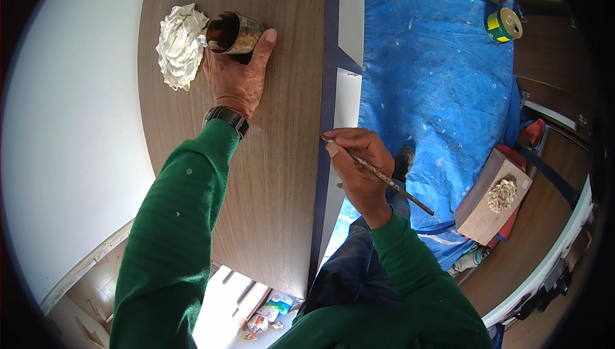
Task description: The person paints the edge of a wooden cabinet panel using a brush dipped into a small container held in the other hand.
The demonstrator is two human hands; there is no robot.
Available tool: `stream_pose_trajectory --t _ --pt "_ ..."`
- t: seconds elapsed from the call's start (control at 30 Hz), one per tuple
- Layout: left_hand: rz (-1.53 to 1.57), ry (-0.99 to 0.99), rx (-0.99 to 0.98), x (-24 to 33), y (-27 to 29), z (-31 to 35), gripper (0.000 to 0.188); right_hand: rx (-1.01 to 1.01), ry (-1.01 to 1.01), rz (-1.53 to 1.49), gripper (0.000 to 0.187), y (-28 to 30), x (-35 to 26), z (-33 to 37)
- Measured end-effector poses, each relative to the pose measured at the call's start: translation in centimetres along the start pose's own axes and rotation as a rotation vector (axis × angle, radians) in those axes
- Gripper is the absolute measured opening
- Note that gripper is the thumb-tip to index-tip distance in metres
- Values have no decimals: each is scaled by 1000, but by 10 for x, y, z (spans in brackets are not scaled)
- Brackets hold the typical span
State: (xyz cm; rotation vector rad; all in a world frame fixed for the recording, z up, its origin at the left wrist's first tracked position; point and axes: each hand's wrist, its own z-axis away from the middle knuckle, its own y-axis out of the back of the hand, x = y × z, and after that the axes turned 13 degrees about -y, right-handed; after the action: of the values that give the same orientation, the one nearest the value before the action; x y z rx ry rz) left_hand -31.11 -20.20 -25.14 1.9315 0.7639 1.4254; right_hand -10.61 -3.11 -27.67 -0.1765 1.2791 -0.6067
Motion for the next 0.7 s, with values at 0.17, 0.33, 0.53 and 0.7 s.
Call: stream_pose_trajectory --t 0.17,0.33,0.53,0.7 --pt "-15 2 -8 0 1 0 110 -4 -2 4 11 0 0 3" --pt "-27 2 -29 2 2 -1 108 -5 -18 -23 12 0 1 7" --pt "-31 -27 17 -2 0 0 104 -23 19 43 14 0 1 12" --pt "-8 -15 1 1 0 0 103 -31 33 56 16 1 2 16"
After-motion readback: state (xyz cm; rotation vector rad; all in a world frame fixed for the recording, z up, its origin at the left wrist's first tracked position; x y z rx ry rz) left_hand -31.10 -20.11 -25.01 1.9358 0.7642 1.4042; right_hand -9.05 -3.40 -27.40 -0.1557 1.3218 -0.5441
